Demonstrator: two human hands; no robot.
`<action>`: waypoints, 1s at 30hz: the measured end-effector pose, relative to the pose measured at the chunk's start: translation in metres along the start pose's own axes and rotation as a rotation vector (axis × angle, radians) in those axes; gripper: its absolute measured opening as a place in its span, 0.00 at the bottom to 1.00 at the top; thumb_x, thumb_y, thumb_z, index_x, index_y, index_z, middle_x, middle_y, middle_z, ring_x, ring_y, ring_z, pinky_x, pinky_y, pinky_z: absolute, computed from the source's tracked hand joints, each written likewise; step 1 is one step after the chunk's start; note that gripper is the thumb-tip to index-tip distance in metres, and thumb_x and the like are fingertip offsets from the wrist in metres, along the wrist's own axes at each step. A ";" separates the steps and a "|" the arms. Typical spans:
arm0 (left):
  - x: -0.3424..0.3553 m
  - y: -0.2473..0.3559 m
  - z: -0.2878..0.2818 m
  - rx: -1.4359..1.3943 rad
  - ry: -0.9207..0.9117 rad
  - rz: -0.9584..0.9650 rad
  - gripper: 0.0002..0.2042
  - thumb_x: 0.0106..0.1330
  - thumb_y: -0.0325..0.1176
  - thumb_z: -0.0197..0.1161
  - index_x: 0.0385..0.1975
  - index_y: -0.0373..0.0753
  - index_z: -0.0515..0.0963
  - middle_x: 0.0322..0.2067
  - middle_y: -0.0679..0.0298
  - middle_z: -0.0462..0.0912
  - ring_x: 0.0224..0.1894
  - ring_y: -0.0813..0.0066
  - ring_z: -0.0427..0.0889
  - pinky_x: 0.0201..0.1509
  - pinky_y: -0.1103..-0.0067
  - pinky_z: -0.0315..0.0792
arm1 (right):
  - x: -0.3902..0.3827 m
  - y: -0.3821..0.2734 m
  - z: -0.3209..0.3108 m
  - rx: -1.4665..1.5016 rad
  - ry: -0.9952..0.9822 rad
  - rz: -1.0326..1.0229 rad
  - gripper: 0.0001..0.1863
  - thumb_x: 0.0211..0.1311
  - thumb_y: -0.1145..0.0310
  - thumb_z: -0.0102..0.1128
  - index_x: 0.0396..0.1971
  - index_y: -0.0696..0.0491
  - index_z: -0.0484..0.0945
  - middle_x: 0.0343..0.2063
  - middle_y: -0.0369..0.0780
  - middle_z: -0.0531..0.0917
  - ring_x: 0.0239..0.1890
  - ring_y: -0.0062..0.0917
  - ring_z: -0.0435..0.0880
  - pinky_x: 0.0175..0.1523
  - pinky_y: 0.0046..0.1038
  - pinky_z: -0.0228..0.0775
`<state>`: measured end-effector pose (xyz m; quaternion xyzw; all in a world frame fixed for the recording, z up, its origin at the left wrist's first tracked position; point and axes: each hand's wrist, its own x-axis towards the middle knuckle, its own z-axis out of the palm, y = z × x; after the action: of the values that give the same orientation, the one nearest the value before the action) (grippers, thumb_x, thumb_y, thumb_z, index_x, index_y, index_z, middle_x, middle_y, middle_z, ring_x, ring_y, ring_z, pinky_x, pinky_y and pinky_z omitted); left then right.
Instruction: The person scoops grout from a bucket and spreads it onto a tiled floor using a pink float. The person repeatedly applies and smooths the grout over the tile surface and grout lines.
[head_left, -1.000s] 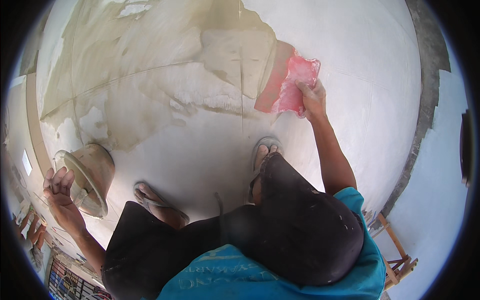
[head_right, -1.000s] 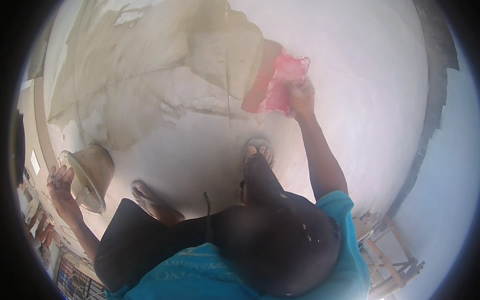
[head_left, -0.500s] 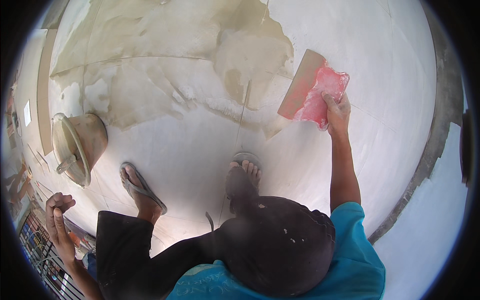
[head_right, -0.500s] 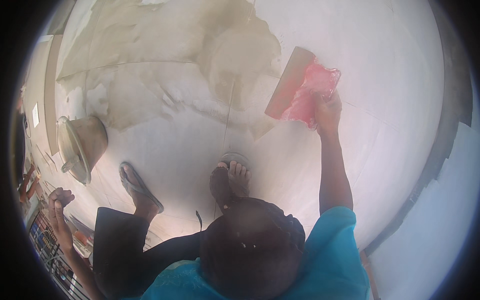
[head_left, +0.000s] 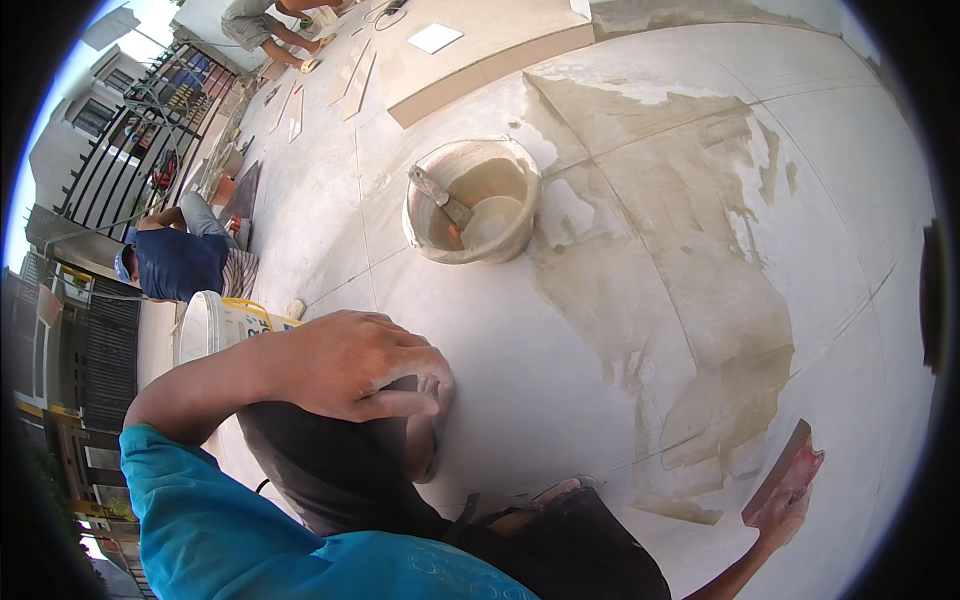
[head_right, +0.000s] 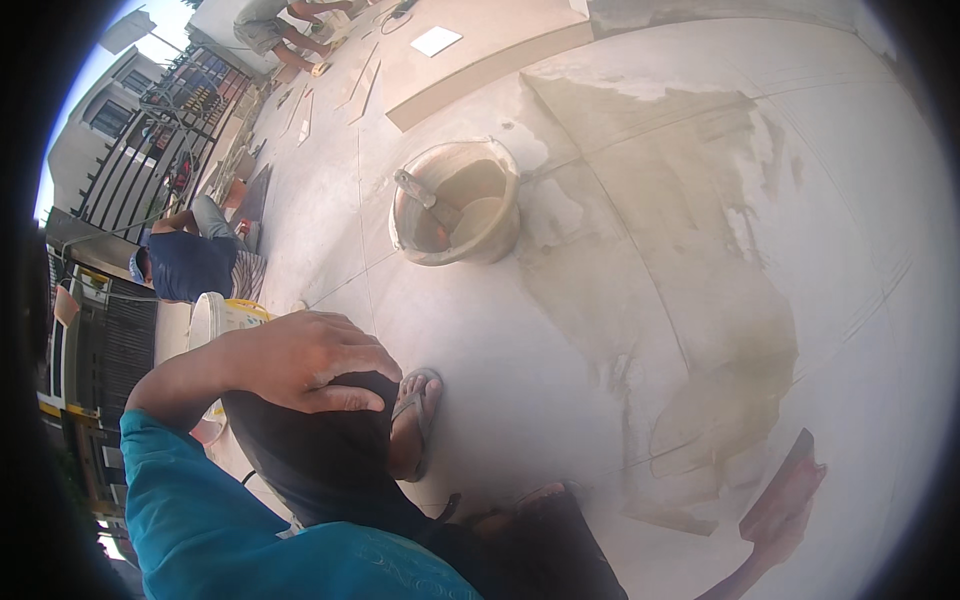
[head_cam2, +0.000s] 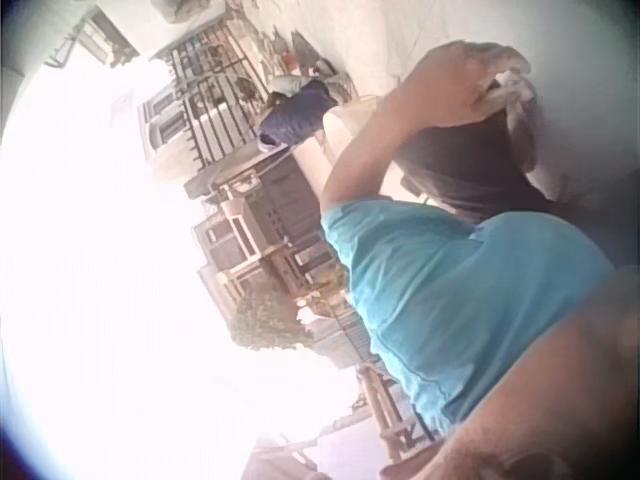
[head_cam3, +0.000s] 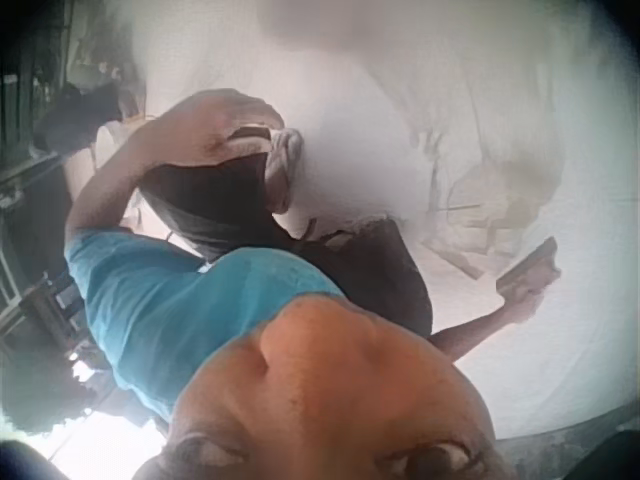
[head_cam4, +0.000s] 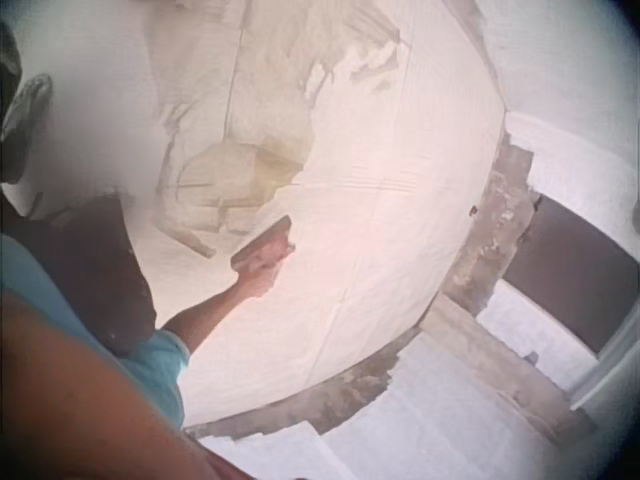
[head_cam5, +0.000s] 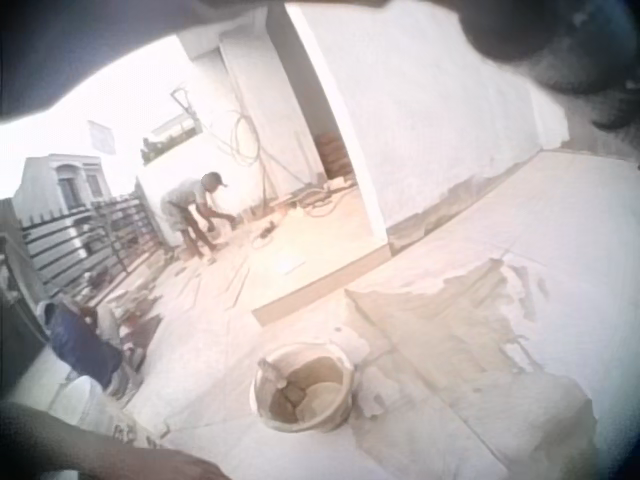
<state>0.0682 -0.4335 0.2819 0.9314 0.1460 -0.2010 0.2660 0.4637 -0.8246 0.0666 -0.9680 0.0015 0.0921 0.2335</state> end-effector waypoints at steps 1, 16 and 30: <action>-0.002 -0.001 0.010 -0.037 -0.017 0.021 0.15 0.70 0.44 0.56 0.46 0.40 0.74 0.39 0.55 0.82 0.42 0.53 0.81 0.48 0.63 0.73 | 0.007 -0.037 0.001 -0.082 -0.071 0.055 0.25 0.72 0.58 0.45 0.64 0.52 0.68 0.52 0.44 0.81 0.53 0.34 0.79 0.57 0.32 0.68; 0.010 -0.051 0.041 -0.156 -0.331 0.208 0.16 0.73 0.45 0.51 0.44 0.38 0.74 0.35 0.53 0.80 0.41 0.52 0.80 0.49 0.60 0.73 | 0.093 -0.116 0.101 -0.448 -0.152 -0.654 0.19 0.66 0.64 0.48 0.56 0.46 0.75 0.43 0.49 0.83 0.47 0.50 0.80 0.48 0.46 0.70; 0.007 -0.031 0.016 -0.114 -0.244 0.370 0.16 0.60 0.42 0.69 0.43 0.40 0.77 0.32 0.62 0.82 0.35 0.63 0.82 0.41 0.71 0.74 | 0.135 -0.113 0.099 -0.688 -0.072 -0.763 0.16 0.67 0.63 0.50 0.52 0.37 0.80 0.39 0.44 0.84 0.45 0.43 0.81 0.48 0.44 0.74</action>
<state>0.0581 -0.4162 0.2529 0.8945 -0.0495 -0.2513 0.3663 0.5844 -0.6740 0.0065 -0.9168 -0.3900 0.0286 -0.0814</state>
